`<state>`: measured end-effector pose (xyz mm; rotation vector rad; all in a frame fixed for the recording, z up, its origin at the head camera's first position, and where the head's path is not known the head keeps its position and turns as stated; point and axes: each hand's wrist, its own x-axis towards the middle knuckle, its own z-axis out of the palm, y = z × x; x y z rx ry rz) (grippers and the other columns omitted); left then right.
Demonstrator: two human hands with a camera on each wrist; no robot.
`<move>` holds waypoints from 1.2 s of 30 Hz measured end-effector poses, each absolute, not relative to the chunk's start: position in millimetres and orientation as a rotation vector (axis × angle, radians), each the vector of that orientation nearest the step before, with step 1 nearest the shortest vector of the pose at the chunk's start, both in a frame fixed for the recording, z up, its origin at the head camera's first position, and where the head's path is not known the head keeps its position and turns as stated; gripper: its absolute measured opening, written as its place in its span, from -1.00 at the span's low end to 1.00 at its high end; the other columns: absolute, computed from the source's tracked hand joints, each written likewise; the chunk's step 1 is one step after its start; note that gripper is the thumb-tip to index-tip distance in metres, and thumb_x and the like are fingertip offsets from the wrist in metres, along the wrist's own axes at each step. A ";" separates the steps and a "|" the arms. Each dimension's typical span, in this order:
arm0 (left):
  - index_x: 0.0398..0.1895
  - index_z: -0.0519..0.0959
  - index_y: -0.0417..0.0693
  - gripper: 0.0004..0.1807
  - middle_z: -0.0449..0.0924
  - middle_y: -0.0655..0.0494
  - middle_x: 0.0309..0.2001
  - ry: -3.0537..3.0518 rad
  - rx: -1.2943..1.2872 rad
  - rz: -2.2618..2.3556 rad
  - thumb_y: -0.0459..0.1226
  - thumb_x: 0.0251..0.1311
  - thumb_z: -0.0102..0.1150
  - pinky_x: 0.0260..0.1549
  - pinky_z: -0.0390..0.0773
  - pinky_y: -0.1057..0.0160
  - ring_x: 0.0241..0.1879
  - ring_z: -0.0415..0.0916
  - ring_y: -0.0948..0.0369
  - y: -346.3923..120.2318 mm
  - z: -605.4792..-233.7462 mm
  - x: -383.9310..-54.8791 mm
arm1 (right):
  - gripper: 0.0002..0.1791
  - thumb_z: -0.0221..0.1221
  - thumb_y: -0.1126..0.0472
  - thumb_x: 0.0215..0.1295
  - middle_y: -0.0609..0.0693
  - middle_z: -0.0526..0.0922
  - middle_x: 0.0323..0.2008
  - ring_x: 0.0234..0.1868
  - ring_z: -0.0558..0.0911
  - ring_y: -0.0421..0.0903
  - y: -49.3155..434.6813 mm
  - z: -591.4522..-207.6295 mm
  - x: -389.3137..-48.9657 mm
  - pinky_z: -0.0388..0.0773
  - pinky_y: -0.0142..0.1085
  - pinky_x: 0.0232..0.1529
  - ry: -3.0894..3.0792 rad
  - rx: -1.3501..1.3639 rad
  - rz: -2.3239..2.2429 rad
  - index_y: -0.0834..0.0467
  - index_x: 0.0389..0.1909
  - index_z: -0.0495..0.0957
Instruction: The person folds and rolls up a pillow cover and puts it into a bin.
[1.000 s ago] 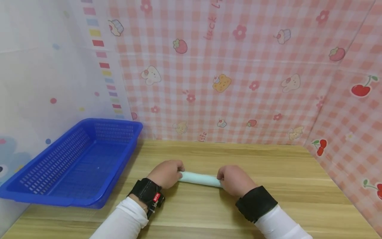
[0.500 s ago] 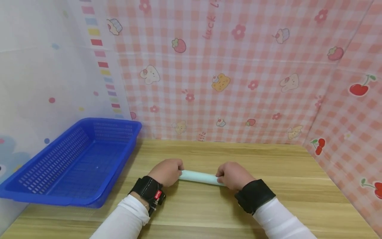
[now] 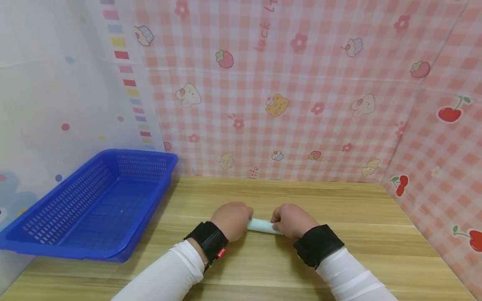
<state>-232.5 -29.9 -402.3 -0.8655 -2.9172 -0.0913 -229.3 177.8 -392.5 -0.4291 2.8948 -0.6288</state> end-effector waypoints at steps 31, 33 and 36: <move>-0.19 0.62 0.04 -0.93 0.60 0.18 -0.36 -2.897 -0.991 0.140 -0.28 0.33 0.33 -0.35 0.58 0.25 -0.42 0.47 0.27 -13.0 -402.7 -237.3 | -0.87 0.46 0.31 0.20 -0.13 0.62 -0.47 -0.45 0.50 -0.15 177.1 -397.7 -225.3 0.52 -0.24 -0.26 2.887 -0.608 -0.547 0.10 -0.41 0.68; -0.18 0.63 0.04 -0.94 0.60 0.18 -0.36 -2.891 -0.990 0.140 -0.28 0.35 0.31 -0.34 0.59 0.24 -0.41 0.49 0.26 -13.4 -403.5 -237.4 | -0.89 0.44 0.29 0.24 -0.13 0.62 -0.46 -0.45 0.50 -0.16 178.8 -399.1 -225.3 0.51 -0.25 -0.27 2.871 -0.617 -0.564 0.10 -0.39 0.68; -0.16 0.64 0.05 -0.93 0.62 0.18 -0.34 -2.885 -0.982 0.140 -0.27 0.35 0.30 -0.34 0.60 0.22 -0.40 0.51 0.25 -13.7 -404.0 -236.9 | -0.91 0.42 0.28 0.26 -0.12 0.61 -0.46 -0.45 0.50 -0.16 181.3 -400.7 -225.7 0.49 -0.26 -0.29 2.846 -0.627 -0.594 0.10 -0.37 0.68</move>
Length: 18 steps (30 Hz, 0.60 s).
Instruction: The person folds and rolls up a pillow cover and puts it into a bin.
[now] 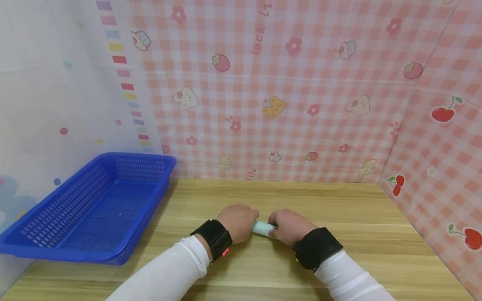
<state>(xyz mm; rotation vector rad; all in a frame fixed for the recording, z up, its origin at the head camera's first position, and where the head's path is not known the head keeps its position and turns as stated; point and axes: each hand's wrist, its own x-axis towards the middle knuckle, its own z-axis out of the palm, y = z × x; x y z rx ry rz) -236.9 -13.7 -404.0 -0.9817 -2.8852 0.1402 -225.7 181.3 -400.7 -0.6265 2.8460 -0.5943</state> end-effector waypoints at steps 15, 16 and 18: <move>-0.34 0.56 0.09 -0.84 0.61 0.24 -0.41 -2.815 -1.027 0.154 -0.30 0.21 0.41 -0.42 0.55 0.22 -0.47 0.46 0.26 -20.6 -411.3 -237.8 | -0.92 0.29 0.21 0.45 -0.11 0.58 -0.48 -0.57 0.41 -0.17 183.7 -392.8 -223.2 0.33 -0.33 -0.53 2.594 -0.575 -0.890 0.09 -0.29 0.68; -0.35 0.56 0.10 -0.83 0.60 0.25 -0.42 -2.814 -1.029 0.148 -0.31 0.21 0.40 -0.44 0.54 0.22 -0.48 0.44 0.27 -21.1 -411.6 -238.3 | -0.91 0.28 0.21 0.45 -0.11 0.57 -0.49 -0.57 0.40 -0.17 184.1 -392.7 -223.2 0.32 -0.34 -0.53 2.580 -0.583 -0.906 0.09 -0.29 0.68; -0.36 0.55 0.11 -0.82 0.59 0.26 -0.43 -2.810 -1.034 0.149 -0.31 0.21 0.41 -0.46 0.52 0.23 -0.50 0.42 0.28 -21.7 -411.1 -239.2 | -0.90 0.26 0.22 0.47 -0.12 0.57 -0.47 -0.56 0.38 -0.18 185.0 -392.7 -223.3 0.31 -0.36 -0.52 2.557 -0.596 -0.938 0.10 -0.28 0.68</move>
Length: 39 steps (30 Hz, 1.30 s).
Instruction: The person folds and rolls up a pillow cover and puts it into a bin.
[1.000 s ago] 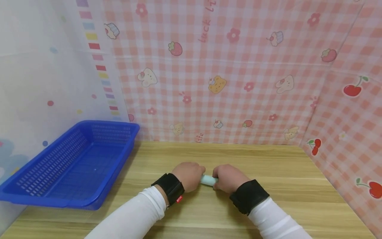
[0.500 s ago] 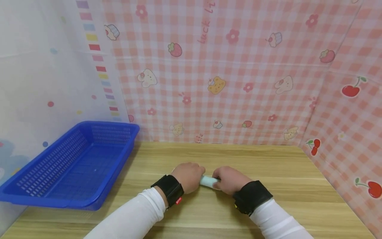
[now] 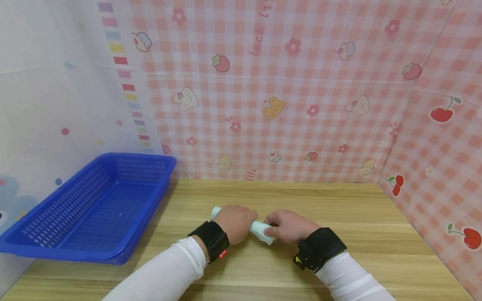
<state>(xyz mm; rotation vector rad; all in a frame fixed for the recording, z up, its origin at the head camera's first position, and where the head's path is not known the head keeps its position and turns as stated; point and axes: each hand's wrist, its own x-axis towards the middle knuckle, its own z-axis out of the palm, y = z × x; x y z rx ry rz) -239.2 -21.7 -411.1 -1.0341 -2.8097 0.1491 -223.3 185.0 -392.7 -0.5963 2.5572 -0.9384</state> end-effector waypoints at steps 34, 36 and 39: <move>-0.23 0.68 0.15 -0.90 0.68 0.28 -0.36 -2.819 -1.033 0.097 -0.27 0.28 0.38 -0.35 0.64 0.13 -0.44 0.51 0.26 -84.6 -321.3 -243.1 | -0.57 0.02 0.06 0.66 0.25 0.70 0.19 0.28 0.63 0.26 219.4 -396.3 -221.6 0.52 0.19 0.29 3.059 -0.264 -1.040 0.27 0.24 0.62; -0.24 0.68 0.15 -0.92 0.68 0.26 -0.36 -2.796 -1.019 0.080 -0.24 0.28 0.41 -0.35 0.66 0.11 -0.44 0.53 0.25 -96.4 -314.1 -242.5 | -0.55 0.03 0.05 0.65 0.28 0.64 0.27 0.35 0.56 0.31 219.5 -396.1 -221.8 0.46 0.21 0.35 3.081 -0.272 -0.991 0.28 0.26 0.61; -0.25 0.67 0.14 -0.92 0.68 0.25 -0.38 -2.759 -0.987 0.066 -0.21 0.29 0.41 -0.35 0.67 0.08 -0.45 0.54 0.24 -115.7 -305.5 -243.4 | -0.51 0.04 0.02 0.65 0.35 0.53 0.37 0.43 0.44 0.39 219.8 -396.3 -221.6 0.36 0.25 0.43 3.110 -0.286 -0.899 0.30 0.31 0.56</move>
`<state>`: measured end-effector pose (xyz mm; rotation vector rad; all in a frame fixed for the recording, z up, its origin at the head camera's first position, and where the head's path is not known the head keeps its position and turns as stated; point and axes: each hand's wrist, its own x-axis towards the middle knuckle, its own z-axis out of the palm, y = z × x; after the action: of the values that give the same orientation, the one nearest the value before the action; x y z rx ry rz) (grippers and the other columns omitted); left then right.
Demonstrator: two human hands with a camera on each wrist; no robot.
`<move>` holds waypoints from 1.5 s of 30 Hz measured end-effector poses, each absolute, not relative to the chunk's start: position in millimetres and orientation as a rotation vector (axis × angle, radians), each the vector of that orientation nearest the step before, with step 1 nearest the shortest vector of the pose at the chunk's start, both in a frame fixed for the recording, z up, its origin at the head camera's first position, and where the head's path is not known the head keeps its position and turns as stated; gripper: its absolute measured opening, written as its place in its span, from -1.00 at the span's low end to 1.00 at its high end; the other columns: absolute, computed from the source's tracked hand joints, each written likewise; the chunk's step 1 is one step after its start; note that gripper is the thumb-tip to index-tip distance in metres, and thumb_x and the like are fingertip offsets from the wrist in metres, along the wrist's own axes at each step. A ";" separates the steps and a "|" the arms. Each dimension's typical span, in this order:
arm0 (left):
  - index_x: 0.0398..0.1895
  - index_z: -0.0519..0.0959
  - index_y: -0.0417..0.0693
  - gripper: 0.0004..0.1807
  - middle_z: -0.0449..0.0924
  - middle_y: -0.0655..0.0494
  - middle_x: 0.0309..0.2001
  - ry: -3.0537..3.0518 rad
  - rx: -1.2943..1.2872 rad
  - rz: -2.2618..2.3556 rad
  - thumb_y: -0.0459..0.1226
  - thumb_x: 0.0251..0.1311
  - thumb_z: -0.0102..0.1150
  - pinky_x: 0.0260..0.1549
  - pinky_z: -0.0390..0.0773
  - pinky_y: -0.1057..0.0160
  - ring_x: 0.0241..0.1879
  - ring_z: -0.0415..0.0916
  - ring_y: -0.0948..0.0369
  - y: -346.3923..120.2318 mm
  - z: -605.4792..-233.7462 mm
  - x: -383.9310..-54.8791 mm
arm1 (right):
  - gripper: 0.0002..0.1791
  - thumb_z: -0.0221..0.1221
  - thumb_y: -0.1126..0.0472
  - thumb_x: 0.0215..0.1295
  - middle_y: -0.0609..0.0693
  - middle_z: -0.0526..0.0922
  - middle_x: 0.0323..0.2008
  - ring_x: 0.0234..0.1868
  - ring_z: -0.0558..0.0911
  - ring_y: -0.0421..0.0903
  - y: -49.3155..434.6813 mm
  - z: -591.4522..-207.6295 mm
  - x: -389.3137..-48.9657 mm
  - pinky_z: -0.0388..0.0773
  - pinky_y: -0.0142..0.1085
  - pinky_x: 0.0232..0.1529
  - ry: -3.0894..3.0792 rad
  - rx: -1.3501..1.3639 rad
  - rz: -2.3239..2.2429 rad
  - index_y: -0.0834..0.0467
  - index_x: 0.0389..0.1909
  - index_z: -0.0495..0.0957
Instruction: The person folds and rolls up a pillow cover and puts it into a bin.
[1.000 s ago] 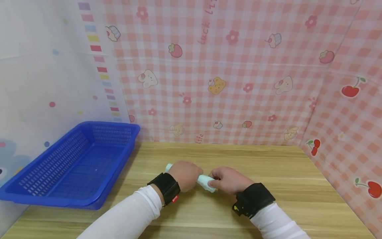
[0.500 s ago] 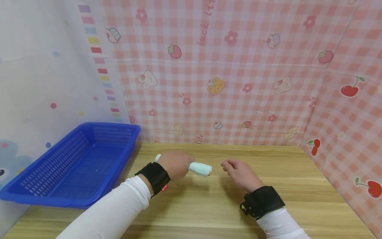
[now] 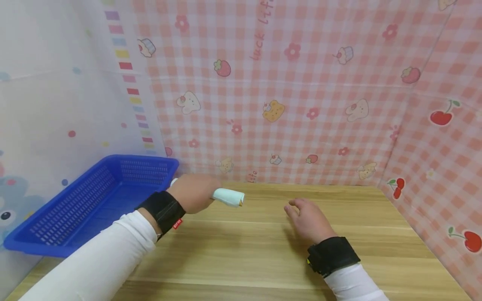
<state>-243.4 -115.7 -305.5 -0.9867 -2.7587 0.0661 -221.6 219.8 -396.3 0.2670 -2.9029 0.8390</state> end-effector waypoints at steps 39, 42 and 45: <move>-0.52 0.46 0.18 -0.83 0.39 0.28 -0.56 -2.980 -0.472 0.007 -0.18 0.15 0.25 -0.30 0.15 0.01 -0.48 0.29 0.22 -338.3 -319.6 -258.1 | -0.27 0.07 -0.11 0.61 0.41 0.40 0.46 0.60 0.18 0.38 235.3 -391.7 -218.3 -0.04 0.23 0.61 -3.014 0.347 0.525 0.43 0.44 0.38; -0.47 0.53 0.19 -0.89 0.45 0.27 -0.53 -2.995 -0.461 0.052 -0.18 0.15 0.27 -0.29 0.21 -0.04 -0.45 0.33 0.21 -347.3 -330.1 -260.2 | -0.24 0.08 -0.15 0.59 0.43 0.37 0.47 0.61 0.17 0.38 236.5 -392.2 -218.4 -0.06 0.24 0.61 -3.027 0.345 0.510 0.42 0.45 0.37; -0.40 0.58 0.18 -0.93 0.50 0.22 -0.49 -3.017 -0.449 0.101 -0.17 0.18 0.29 -0.27 0.29 -0.12 -0.42 0.40 0.17 -353.2 -339.1 -260.9 | -0.21 0.09 -0.19 0.57 0.45 0.32 0.50 0.60 0.15 0.42 237.1 -393.7 -218.8 -0.07 0.27 0.60 -3.036 0.333 0.509 0.40 0.47 0.36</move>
<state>-260.9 -353.2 -339.1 -0.4485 -3.0175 0.1014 -218.8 237.1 -393.7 0.3330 -3.0359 0.5087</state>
